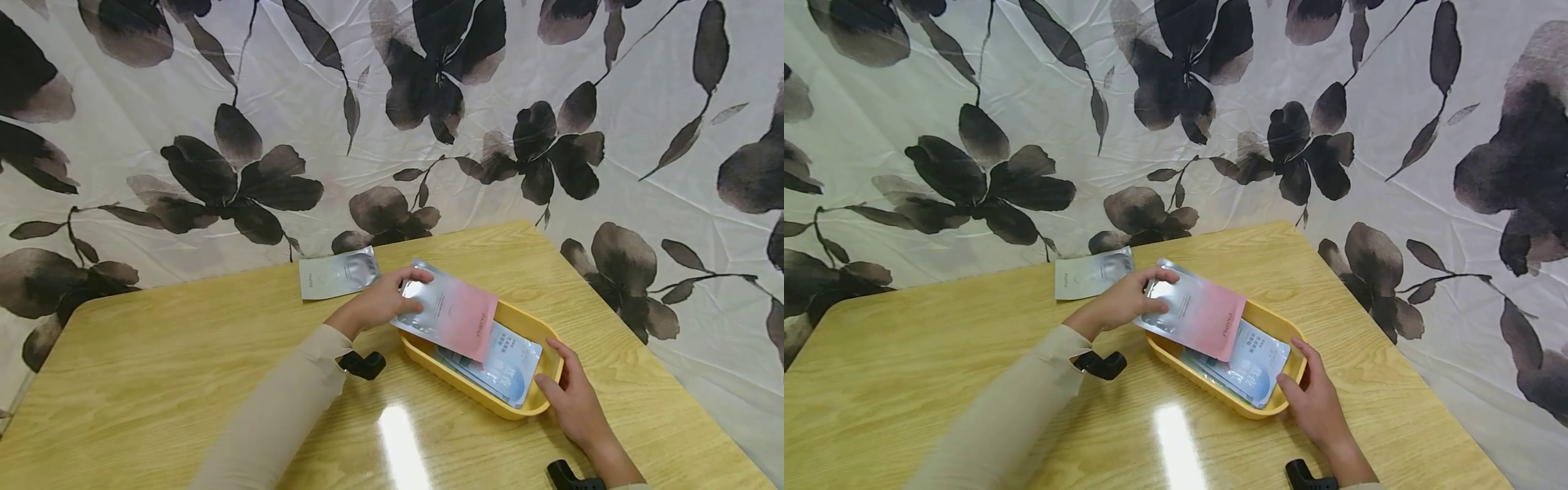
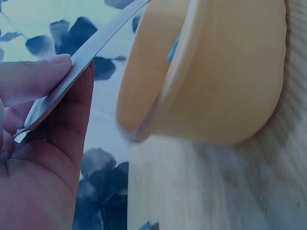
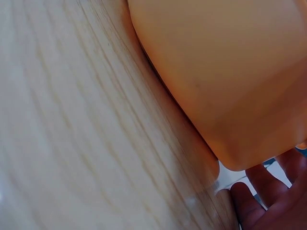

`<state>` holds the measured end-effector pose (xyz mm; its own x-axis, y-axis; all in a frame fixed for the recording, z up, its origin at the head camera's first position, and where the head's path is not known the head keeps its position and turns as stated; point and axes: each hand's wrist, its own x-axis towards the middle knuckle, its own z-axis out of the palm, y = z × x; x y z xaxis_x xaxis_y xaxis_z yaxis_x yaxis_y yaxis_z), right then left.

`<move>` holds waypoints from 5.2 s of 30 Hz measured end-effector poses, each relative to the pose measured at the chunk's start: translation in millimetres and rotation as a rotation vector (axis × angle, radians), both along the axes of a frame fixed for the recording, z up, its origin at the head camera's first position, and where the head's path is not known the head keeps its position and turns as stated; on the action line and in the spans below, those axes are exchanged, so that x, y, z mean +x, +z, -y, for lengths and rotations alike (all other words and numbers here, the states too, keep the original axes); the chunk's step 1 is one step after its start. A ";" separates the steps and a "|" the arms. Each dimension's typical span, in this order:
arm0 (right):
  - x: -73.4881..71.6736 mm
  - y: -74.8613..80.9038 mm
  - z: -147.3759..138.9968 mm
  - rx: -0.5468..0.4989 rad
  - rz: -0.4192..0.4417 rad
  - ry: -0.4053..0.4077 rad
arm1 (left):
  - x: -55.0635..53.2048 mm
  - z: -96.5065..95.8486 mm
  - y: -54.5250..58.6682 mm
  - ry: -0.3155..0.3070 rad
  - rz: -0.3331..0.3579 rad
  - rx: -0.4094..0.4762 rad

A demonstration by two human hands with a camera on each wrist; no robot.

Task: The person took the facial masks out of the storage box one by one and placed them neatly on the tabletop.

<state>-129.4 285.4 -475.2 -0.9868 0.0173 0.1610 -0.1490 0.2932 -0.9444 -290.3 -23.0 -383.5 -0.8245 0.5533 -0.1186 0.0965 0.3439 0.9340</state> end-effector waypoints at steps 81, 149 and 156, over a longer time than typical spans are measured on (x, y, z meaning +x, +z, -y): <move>2.2 -3.0 0.6 -0.008 -0.031 -0.007 | -21.8 266.9 -35.0 0.727 0.000 -0.007; 0.0 -1.8 0.9 0.003 -0.007 -0.015 | -34.6 271.2 -50.1 0.874 0.043 -0.300; 2.3 -0.9 1.9 -0.020 -0.026 -0.001 | -29.2 269.9 -45.7 0.845 -0.017 -0.250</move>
